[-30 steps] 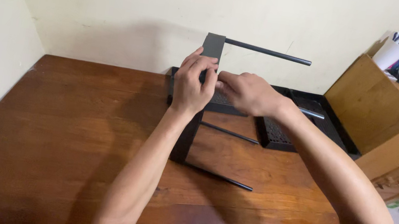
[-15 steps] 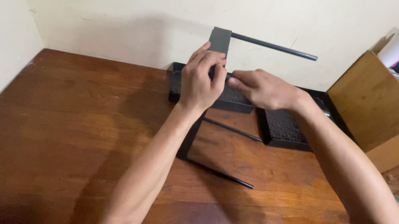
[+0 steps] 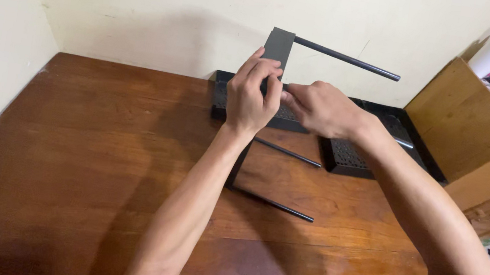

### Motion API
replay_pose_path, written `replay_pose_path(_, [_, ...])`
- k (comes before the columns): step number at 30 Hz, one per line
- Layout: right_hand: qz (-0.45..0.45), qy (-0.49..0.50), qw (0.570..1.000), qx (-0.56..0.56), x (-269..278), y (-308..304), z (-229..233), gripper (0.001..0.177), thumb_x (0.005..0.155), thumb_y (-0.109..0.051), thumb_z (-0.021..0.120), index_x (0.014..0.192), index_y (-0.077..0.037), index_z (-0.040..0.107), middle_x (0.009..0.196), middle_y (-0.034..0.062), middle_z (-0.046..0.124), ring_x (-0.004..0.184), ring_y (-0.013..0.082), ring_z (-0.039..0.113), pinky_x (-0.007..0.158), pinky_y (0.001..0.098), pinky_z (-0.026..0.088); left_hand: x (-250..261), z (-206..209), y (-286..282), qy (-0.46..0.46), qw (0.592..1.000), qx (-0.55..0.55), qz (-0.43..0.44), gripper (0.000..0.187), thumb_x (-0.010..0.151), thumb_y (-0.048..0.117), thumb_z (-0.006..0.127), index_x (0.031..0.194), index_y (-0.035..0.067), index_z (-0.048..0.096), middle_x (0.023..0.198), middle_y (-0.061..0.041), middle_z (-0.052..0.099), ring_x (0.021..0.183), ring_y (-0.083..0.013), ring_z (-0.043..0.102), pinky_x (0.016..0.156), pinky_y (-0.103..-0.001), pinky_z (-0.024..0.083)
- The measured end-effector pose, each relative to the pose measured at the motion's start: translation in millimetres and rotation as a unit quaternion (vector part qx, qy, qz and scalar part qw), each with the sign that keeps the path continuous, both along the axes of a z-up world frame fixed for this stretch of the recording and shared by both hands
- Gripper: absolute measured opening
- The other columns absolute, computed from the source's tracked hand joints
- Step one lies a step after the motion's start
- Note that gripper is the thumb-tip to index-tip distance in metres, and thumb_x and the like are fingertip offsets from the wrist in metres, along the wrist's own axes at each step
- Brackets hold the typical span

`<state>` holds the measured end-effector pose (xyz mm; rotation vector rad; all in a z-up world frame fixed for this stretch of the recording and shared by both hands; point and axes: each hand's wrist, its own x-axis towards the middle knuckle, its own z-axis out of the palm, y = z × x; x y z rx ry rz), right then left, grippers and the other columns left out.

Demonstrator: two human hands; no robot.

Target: The person assembles a black plastic rack by inserting metal rods into the corners of perforated trays and stacking them. They align and secure each tray to form a multi-tiered structure on a wooden table.

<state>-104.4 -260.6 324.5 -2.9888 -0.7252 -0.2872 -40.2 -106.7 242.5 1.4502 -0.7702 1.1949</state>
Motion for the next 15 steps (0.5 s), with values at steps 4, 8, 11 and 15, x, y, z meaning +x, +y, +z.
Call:
replay_pose_path(4, [0.062,-0.161,0.985,-0.031,-21,17,-7,0.035,0.106,-0.030,0.054,0.082,-0.006,0.057,0.051,0.0109,0.058,0.044,0.0296,0.059,0.046,0.0414,0.048,-11,-3,9,-0.016,1.000,-0.010,-0.007,0.007,0.093,0.001,0.060,0.091,0.000,0.067,0.098,-0.013,0.074,0.115,-0.0366,0.071,0.104,-0.045,0.058])
replay_pose_path(8, [0.009,-0.260,0.959,-0.114,-57,31,-30,0.038,0.106,-0.036,0.056,0.081,-0.008,0.056,0.051,0.0051,0.057,0.042,0.0222,0.058,0.038,0.0362,0.046,-27,-19,19,-0.059,0.998,-0.021,-0.007,0.010,0.092,-0.002,0.056,0.092,-0.001,0.066,0.101,-0.015,0.073,0.121,-0.0401,0.068,0.104,-0.046,0.058])
replay_pose_path(11, [0.016,-0.264,0.956,-0.130,-79,36,-59,0.039,0.105,-0.039,0.058,0.081,-0.008,0.055,0.057,0.0030,0.059,0.040,0.0160,0.059,0.036,0.0320,0.046,-47,-45,32,-0.117,0.993,-0.022,-0.004,0.011,0.089,0.000,0.053,0.090,0.000,0.064,0.106,-0.015,0.069,0.126,-0.0404,0.064,0.107,-0.049,0.056])
replay_pose_path(15, [0.052,-0.302,0.946,-0.102,-94,43,-116,0.040,0.102,-0.042,0.062,0.080,-0.010,0.053,0.064,0.0035,0.061,0.049,0.0173,0.062,0.040,0.0317,0.047,-75,-81,50,-0.118,0.992,-0.006,-0.030,0.007,0.087,0.002,0.054,0.088,0.001,0.062,0.123,-0.020,0.060,0.128,-0.0416,0.058,0.108,-0.052,0.053])
